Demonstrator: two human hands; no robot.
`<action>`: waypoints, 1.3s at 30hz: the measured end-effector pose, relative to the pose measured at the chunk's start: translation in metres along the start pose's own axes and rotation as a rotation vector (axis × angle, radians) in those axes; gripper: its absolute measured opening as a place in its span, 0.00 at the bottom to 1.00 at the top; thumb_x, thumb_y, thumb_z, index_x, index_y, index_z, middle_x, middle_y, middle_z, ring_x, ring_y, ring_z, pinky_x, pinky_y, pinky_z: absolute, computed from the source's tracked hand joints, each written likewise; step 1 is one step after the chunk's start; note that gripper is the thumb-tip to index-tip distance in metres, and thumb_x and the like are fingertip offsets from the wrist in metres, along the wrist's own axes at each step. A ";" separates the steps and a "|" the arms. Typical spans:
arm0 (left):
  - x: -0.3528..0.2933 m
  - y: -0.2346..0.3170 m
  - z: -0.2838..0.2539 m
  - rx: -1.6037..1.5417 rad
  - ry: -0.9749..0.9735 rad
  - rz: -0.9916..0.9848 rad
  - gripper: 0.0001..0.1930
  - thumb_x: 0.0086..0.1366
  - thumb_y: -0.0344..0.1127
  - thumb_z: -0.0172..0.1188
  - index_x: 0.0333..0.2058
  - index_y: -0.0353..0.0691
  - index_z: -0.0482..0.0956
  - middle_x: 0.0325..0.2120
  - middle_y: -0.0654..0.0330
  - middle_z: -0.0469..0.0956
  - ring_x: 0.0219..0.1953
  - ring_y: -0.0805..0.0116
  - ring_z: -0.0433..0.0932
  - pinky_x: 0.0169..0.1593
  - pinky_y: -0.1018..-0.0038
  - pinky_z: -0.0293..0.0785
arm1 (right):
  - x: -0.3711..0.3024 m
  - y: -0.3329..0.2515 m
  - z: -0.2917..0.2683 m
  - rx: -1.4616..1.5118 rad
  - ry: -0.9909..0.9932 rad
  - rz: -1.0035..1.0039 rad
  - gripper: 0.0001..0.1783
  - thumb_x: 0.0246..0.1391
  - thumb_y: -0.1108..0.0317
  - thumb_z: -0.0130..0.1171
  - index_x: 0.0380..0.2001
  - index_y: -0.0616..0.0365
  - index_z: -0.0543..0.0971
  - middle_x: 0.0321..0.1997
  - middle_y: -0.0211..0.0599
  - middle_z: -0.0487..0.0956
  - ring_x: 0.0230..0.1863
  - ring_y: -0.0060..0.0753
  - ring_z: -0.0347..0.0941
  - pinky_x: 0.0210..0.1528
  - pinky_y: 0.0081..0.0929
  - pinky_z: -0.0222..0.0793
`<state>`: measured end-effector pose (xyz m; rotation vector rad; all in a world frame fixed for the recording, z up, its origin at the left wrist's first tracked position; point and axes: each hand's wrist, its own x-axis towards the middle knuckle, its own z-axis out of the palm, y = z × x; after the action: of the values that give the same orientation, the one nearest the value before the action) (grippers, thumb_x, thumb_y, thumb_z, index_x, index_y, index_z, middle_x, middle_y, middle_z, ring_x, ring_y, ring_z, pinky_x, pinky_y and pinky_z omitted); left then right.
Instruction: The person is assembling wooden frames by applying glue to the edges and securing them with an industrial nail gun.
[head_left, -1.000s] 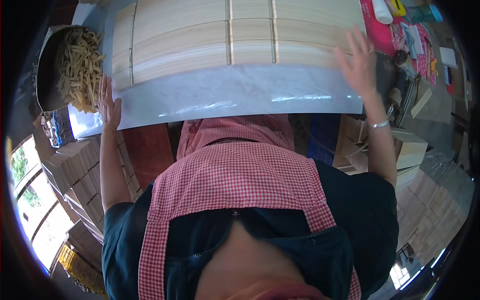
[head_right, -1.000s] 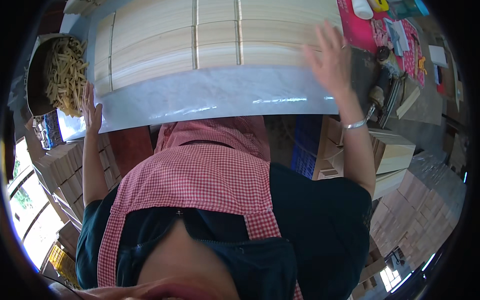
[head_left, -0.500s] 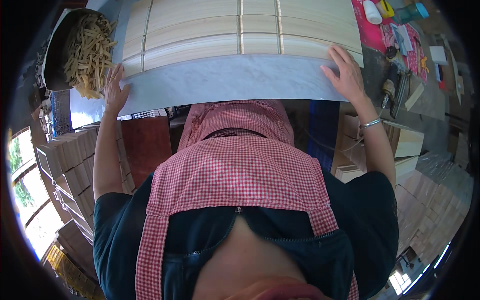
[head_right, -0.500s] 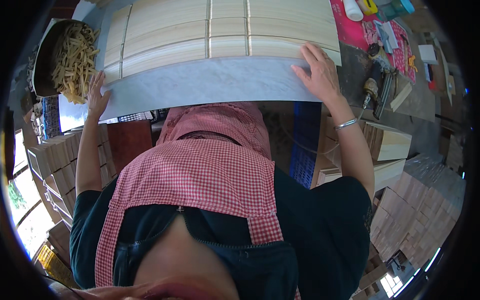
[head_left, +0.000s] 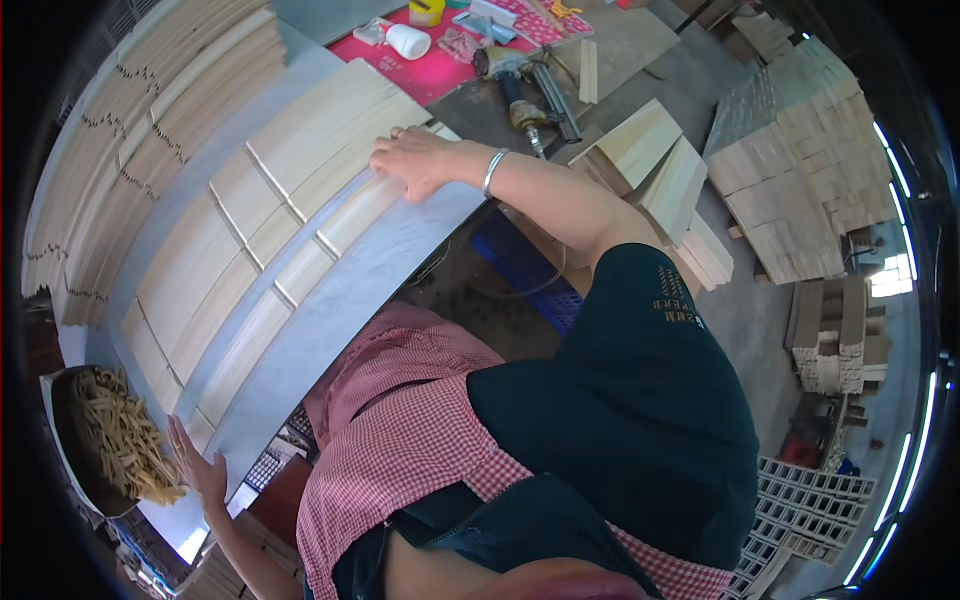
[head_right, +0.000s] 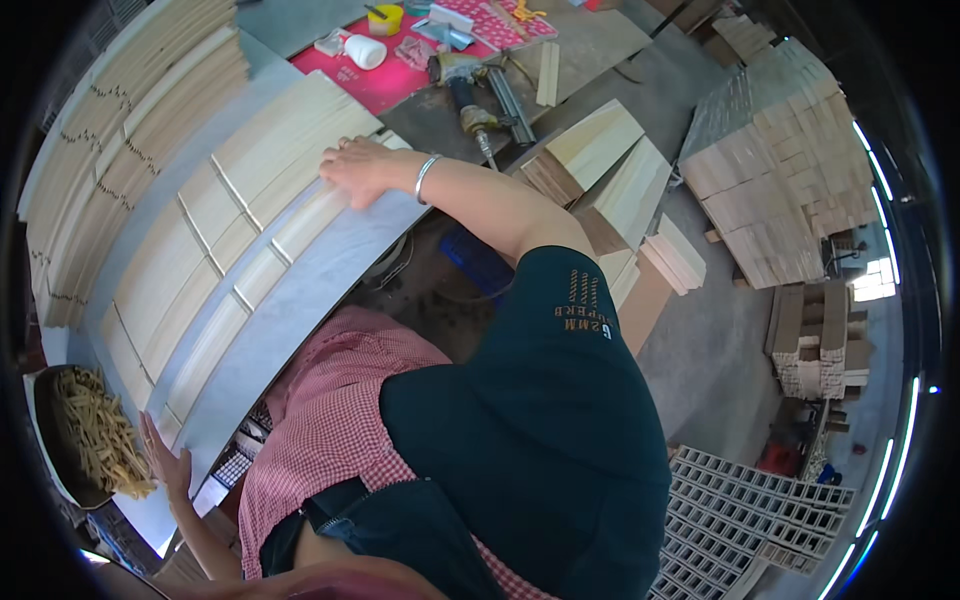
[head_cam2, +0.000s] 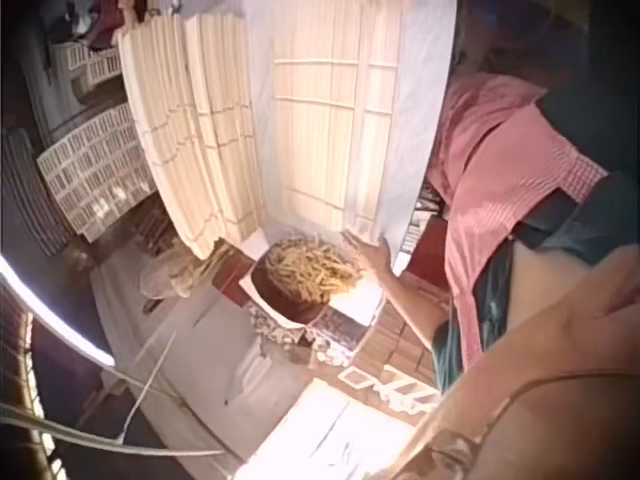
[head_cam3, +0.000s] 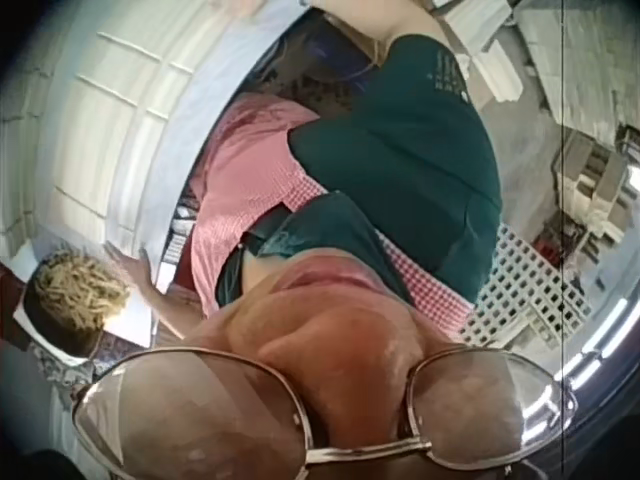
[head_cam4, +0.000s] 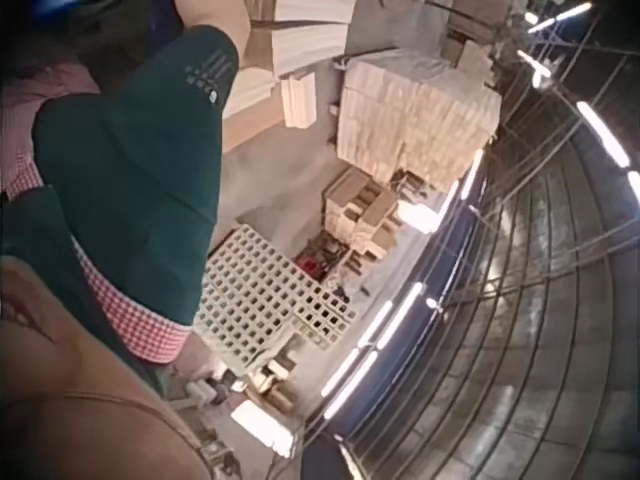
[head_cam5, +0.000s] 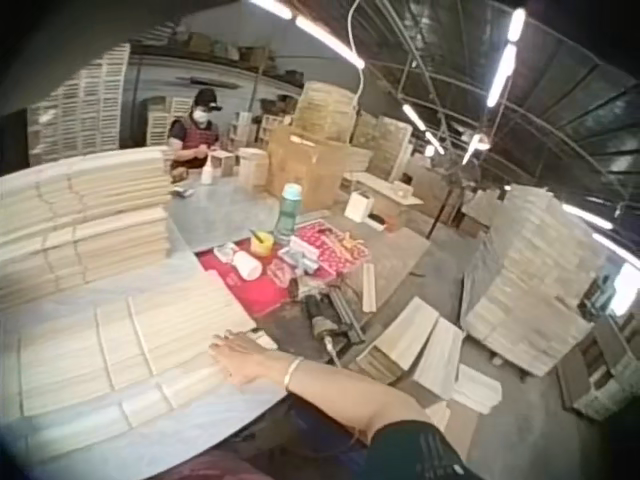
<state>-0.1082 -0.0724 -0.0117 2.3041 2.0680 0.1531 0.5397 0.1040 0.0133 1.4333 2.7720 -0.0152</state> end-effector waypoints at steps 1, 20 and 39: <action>0.003 0.005 -0.005 0.049 -0.032 0.002 0.50 0.48 0.26 0.58 0.73 0.44 0.53 0.71 0.51 0.59 0.72 0.47 0.57 0.72 0.52 0.53 | -0.001 -0.002 -0.006 -0.013 -0.064 0.012 0.20 0.37 0.71 0.66 0.39 0.53 0.75 0.41 0.36 0.74 0.45 0.45 0.70 0.53 0.37 0.70; -0.007 0.046 -0.052 -0.043 -0.188 -0.032 0.11 0.57 0.28 0.57 0.40 0.37 0.79 0.38 0.52 0.77 0.41 0.48 0.76 0.44 0.59 0.75 | 0.008 0.014 -0.015 0.012 0.309 0.054 0.07 0.55 0.64 0.62 0.31 0.53 0.77 0.33 0.36 0.81 0.39 0.45 0.78 0.43 0.39 0.73; 0.024 0.104 -0.023 -0.260 -0.248 -0.010 0.32 0.57 0.30 0.54 0.64 0.44 0.68 0.46 0.49 0.79 0.43 0.46 0.79 0.49 0.57 0.75 | 0.103 -0.091 -0.022 0.403 0.095 -0.092 0.12 0.52 0.71 0.55 0.39 0.57 0.84 0.29 0.42 0.84 0.25 0.42 0.75 0.33 0.36 0.73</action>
<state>-0.0054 -0.0606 0.0220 2.0449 1.8200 0.1205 0.4056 0.1355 0.0325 1.4037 3.0358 -0.5511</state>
